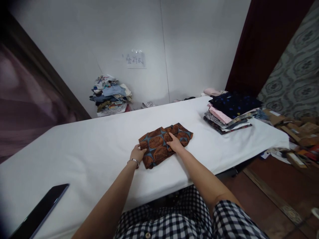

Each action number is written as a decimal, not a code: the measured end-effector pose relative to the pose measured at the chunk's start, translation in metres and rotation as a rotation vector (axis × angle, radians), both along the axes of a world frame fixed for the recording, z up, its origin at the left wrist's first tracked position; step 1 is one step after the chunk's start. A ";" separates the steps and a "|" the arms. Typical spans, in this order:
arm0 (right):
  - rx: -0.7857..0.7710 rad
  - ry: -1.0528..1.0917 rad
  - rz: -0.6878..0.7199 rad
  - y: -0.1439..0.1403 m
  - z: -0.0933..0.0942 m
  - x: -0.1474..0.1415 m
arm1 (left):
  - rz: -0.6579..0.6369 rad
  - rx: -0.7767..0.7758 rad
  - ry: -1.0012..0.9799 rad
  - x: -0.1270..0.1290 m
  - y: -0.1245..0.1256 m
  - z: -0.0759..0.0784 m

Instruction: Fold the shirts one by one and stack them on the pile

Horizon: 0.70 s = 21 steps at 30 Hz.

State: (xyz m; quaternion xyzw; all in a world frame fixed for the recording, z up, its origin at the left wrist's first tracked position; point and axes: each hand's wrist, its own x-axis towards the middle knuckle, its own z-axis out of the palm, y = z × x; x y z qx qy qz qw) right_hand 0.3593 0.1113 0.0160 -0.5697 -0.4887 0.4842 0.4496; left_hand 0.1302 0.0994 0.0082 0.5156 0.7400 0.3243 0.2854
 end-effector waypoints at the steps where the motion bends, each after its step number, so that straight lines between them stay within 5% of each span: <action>1: 0.012 0.019 0.025 0.000 -0.001 -0.002 | 0.005 -0.001 -0.030 0.000 -0.001 -0.001; 6: 0.056 -0.152 0.108 -0.002 -0.001 -0.011 | 0.014 -0.038 -0.106 -0.011 -0.015 0.000; 9: 0.185 -0.362 0.085 -0.013 0.005 -0.005 | -0.031 -0.102 0.053 -0.022 -0.018 0.014; 12: 0.328 -0.369 0.010 -0.037 0.009 0.012 | -0.031 0.001 0.264 -0.029 -0.011 0.032; 18: -0.220 0.303 -0.127 -0.095 0.013 0.032 | -0.306 0.234 0.443 -0.004 0.039 0.045; 21: -0.351 0.542 -0.124 -0.108 0.014 0.024 | -0.472 0.245 0.501 0.019 0.068 0.044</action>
